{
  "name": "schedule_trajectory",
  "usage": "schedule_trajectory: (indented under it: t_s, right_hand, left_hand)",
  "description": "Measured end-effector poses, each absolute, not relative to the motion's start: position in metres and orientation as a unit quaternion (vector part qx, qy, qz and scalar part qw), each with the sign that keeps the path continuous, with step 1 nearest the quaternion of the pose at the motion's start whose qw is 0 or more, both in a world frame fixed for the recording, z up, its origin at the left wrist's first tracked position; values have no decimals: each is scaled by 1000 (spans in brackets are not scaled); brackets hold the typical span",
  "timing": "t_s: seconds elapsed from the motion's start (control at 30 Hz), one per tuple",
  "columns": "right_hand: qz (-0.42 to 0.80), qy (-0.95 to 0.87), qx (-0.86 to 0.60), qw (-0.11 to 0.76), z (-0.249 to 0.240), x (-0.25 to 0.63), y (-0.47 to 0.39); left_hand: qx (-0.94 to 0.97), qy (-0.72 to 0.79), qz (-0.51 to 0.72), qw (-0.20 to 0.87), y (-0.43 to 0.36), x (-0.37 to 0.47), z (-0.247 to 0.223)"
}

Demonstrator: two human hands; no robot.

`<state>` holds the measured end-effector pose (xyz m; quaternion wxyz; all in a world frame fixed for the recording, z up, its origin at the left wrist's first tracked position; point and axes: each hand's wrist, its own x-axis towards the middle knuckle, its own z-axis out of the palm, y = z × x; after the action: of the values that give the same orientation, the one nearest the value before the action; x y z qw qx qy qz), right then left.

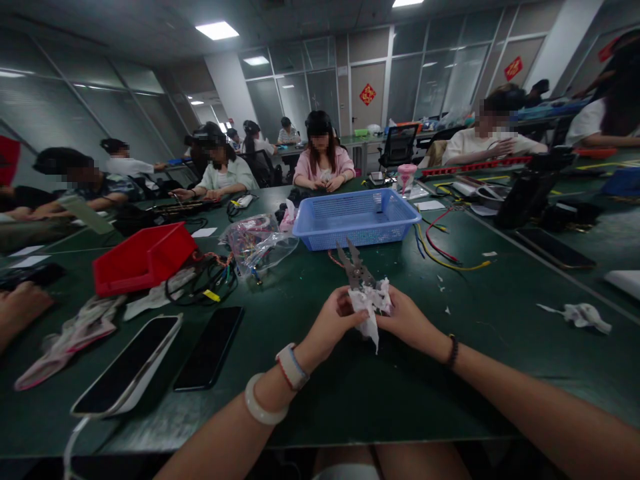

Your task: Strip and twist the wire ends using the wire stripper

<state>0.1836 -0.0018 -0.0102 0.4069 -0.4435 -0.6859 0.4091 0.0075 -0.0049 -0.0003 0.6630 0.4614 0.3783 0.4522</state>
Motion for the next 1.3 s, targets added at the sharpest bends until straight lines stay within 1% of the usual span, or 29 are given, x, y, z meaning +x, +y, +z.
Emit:
schedule_trajectory:
  t_s: [0.13,0.3,0.4,0.57,0.67,0.77,0.87,0.97,1.1,1.3]
  right_hand:
    - [403,-719,-417,383,-9,184,-6]
    - [479,-700,-361,388,-8,185,-9]
    - [520,-681,-339,389,-4,183,-13]
    - [522,-667,-357,394,1,180,-14]
    - [539,-653,-382,370,0,184,-10]
    - [569,-641,-389,337,-3,187,-6]
    - [557,-648,-382,353,-6,185,-5]
    - [527,-657,-386,376,-10,178,-8]
    - [526,-640,-402,390,-13,169,-13]
    - [507,-627,-401,434,-7,170,-15]
  left_hand:
    - [495,390,419,653,-5,6,1]
    - [509,410,453,607,-2,6,-5]
    - [534,415,452,582,-2,7,-6]
    - [603,414,402,551,-4,7,-5]
    - [630,415,383,532,-5,7,-6]
    - [669,396,389,495,-8,6,-8]
    - [698,357,410,467,-12,7,-9]
    - [718,330,391,472,-17,9,-12]
    - [737,314,372,468,-23,12,-12]
    - [696,286,367,547,-23,9,-6]
